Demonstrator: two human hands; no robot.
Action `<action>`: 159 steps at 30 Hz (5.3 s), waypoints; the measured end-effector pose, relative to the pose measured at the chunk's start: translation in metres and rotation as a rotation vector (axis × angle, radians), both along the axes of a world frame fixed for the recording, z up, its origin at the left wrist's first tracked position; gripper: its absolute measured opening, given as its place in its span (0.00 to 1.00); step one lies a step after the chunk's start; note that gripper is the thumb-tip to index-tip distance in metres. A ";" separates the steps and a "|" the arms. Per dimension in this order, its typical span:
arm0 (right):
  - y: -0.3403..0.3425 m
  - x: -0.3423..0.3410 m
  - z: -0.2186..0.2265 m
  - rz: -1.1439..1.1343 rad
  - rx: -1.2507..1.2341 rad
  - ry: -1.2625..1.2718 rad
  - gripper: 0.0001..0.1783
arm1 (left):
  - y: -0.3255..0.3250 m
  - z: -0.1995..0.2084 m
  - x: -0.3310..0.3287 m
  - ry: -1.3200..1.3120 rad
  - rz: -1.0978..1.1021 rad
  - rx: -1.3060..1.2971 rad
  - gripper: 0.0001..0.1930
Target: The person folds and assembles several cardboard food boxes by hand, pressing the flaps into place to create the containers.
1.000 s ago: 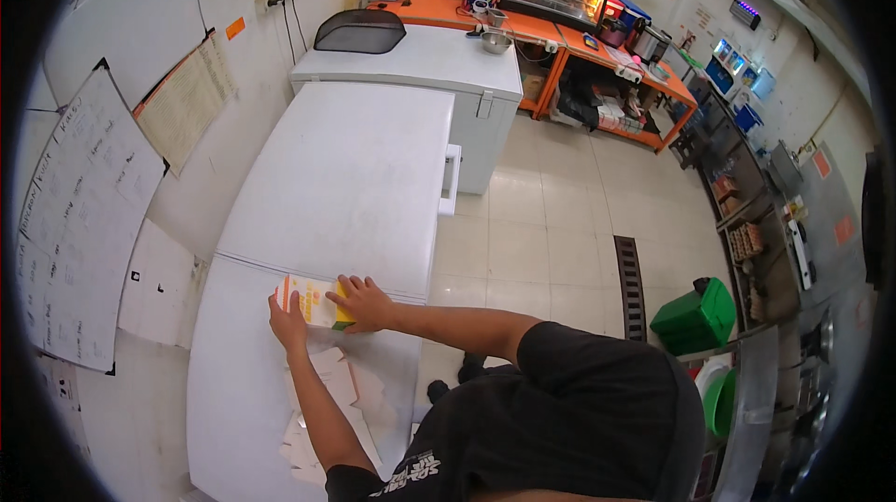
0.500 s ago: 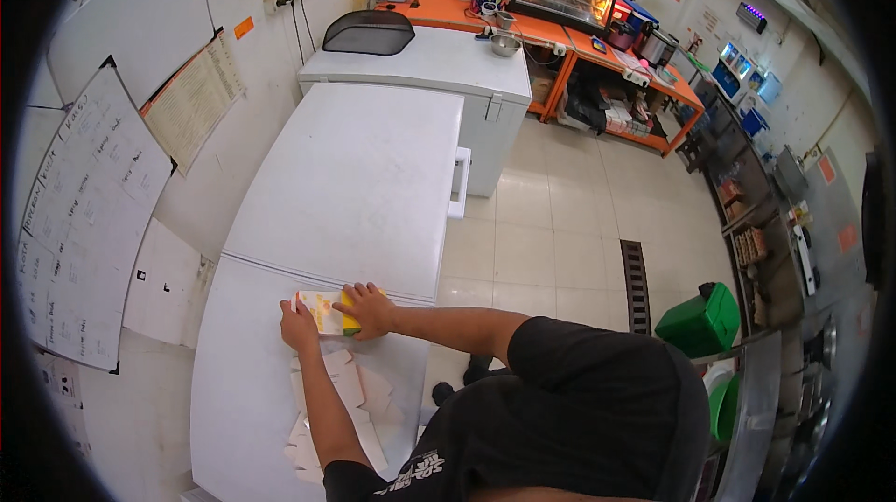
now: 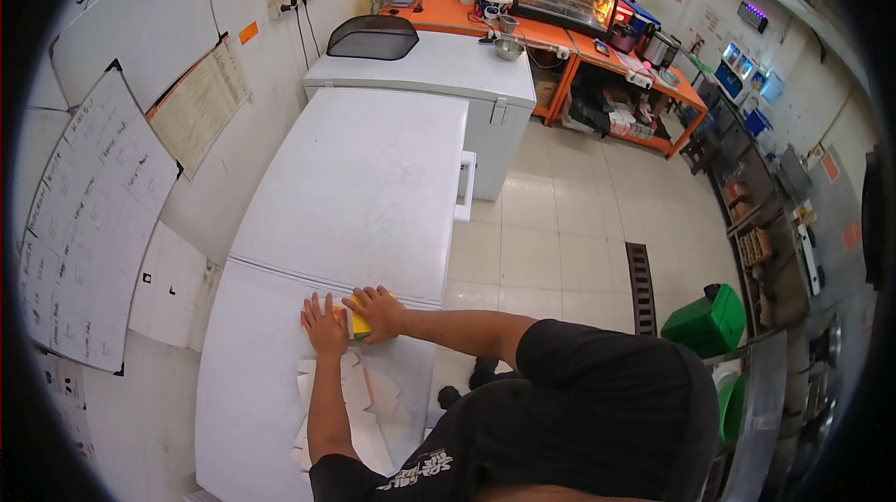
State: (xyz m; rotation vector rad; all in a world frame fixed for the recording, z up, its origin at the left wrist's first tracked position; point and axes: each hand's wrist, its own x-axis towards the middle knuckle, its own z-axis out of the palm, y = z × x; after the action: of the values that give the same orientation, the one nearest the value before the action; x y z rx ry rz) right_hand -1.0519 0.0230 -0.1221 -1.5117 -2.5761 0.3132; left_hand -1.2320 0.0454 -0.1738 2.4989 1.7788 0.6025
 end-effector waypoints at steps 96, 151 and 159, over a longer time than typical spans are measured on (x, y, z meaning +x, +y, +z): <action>-0.220 0.055 0.204 -0.013 -0.237 0.586 0.09 | -0.236 0.212 0.007 -1.187 -0.171 -0.480 0.06; -0.233 0.115 0.205 -0.256 0.637 0.774 0.10 | -0.199 0.262 0.138 -1.068 -0.377 -0.531 0.12; -0.238 0.114 0.204 -0.221 0.663 0.707 0.10 | -0.206 0.264 0.133 -1.052 -0.469 -0.506 0.10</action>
State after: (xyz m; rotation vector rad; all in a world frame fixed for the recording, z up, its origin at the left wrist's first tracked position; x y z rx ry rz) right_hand -0.9378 -0.2151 0.0814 -1.1374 -1.6980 -0.0422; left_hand -1.0994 -0.1601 0.0905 1.6185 0.7840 0.9906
